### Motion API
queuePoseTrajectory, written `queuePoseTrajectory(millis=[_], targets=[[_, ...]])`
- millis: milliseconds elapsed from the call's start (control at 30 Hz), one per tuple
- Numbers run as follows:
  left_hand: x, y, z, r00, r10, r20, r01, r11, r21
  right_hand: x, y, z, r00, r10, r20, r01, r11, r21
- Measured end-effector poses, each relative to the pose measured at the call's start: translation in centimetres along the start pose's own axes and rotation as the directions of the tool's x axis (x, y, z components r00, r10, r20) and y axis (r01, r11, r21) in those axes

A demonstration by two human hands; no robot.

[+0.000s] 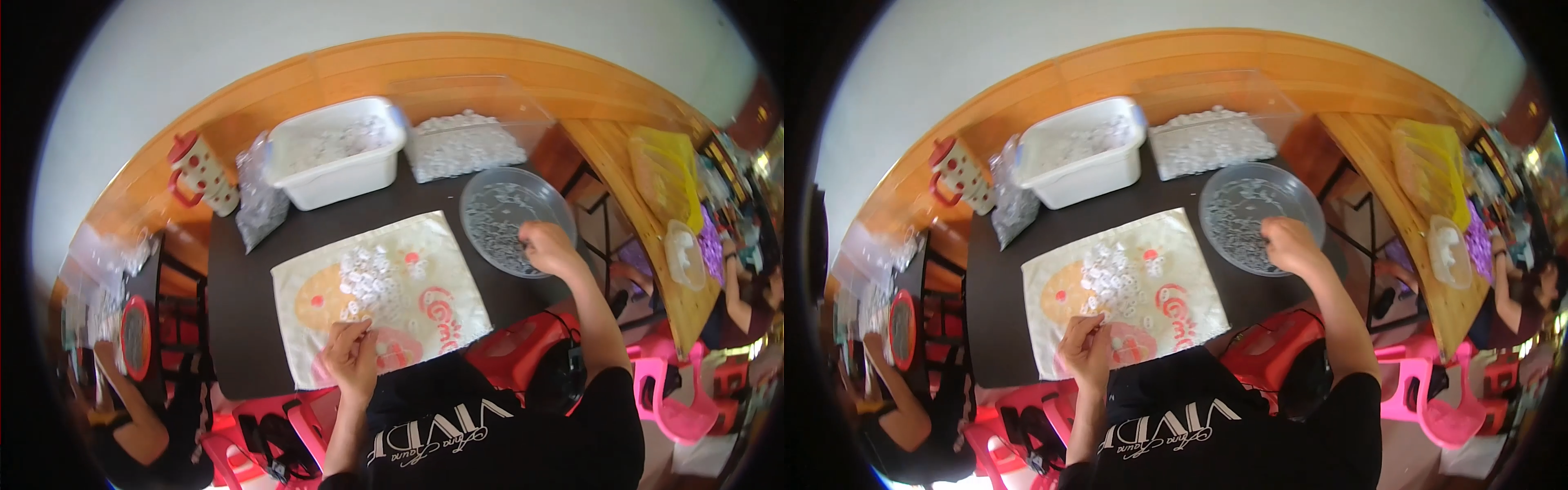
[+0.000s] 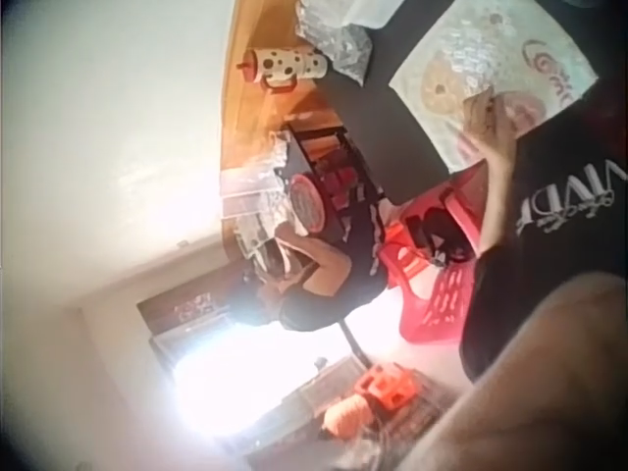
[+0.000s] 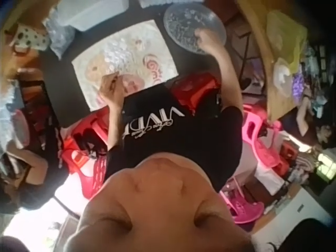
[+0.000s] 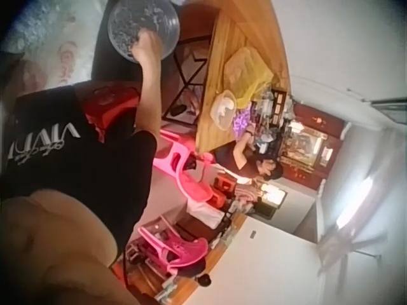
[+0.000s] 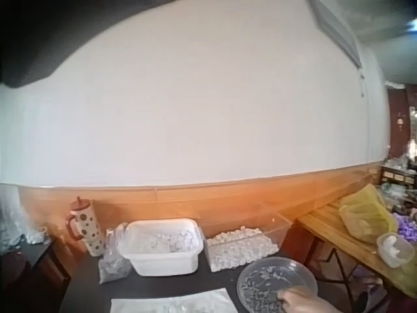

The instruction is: Assembling small white plastic components with tiny metal pins by hand at a workbench.

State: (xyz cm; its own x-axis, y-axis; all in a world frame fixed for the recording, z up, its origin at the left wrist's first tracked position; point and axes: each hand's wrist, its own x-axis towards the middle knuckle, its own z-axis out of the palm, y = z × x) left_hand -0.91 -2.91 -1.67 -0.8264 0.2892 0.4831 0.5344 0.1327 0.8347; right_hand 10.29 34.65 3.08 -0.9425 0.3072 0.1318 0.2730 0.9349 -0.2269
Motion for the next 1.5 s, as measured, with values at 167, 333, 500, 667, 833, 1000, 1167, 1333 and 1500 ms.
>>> queuePoseTrajectory(millis=[167,333,500,667,833,1000,1167,1333,1500], targets=[[1.1,-0.6,0.2,0.931,-0.323,0.171,0.359,0.716,-0.599,-0.7,-1.8,-0.7,0.986,0.074,-0.146,0.026,0.81,0.585],[0.6,-0.1,1.4,0.918,-0.341,0.202,0.372,0.56,-0.74,-0.2,-13.6,2.3,0.98,-0.017,-0.198,0.186,0.43,0.884],[0.0,-0.6,1.5,0.908,-0.36,0.212,0.383,0.515,-0.767,-0.6,-21.4,5.6,0.951,-0.083,-0.299,0.308,0.367,0.878],[0.1,-0.7,1.6,0.931,-0.31,0.196,0.338,0.522,-0.783,-0.8,-22.6,6.9,0.933,-0.145,-0.331,0.36,0.45,0.817],[0.2,-0.6,1.6,0.944,-0.275,0.18,0.304,0.522,-0.797,-1.1,-23.0,7.2,0.956,-0.095,-0.276,0.291,0.384,0.876],[0.2,-0.5,1.5,0.929,-0.308,0.206,0.34,0.486,-0.805,-1.2,-23.1,7.3,0.962,-0.067,-0.266,0.271,0.389,0.88],[0.0,-0.8,1.4,0.944,-0.271,0.187,0.31,0.536,-0.785,-1.4,-23.2,7.1,0.968,-0.065,-0.243,0.249,0.386,0.889],[0.0,-0.7,1.2,0.934,-0.284,0.219,0.34,0.505,-0.794,-1.2,-23.2,7.5,0.964,-0.088,-0.252,0.266,0.371,0.889],[0.0,-0.9,1.3,0.928,-0.3,0.221,0.352,0.51,-0.785,-1.1,-23.4,7.6,0.946,-0.113,-0.304,0.318,0.51,0.799]])
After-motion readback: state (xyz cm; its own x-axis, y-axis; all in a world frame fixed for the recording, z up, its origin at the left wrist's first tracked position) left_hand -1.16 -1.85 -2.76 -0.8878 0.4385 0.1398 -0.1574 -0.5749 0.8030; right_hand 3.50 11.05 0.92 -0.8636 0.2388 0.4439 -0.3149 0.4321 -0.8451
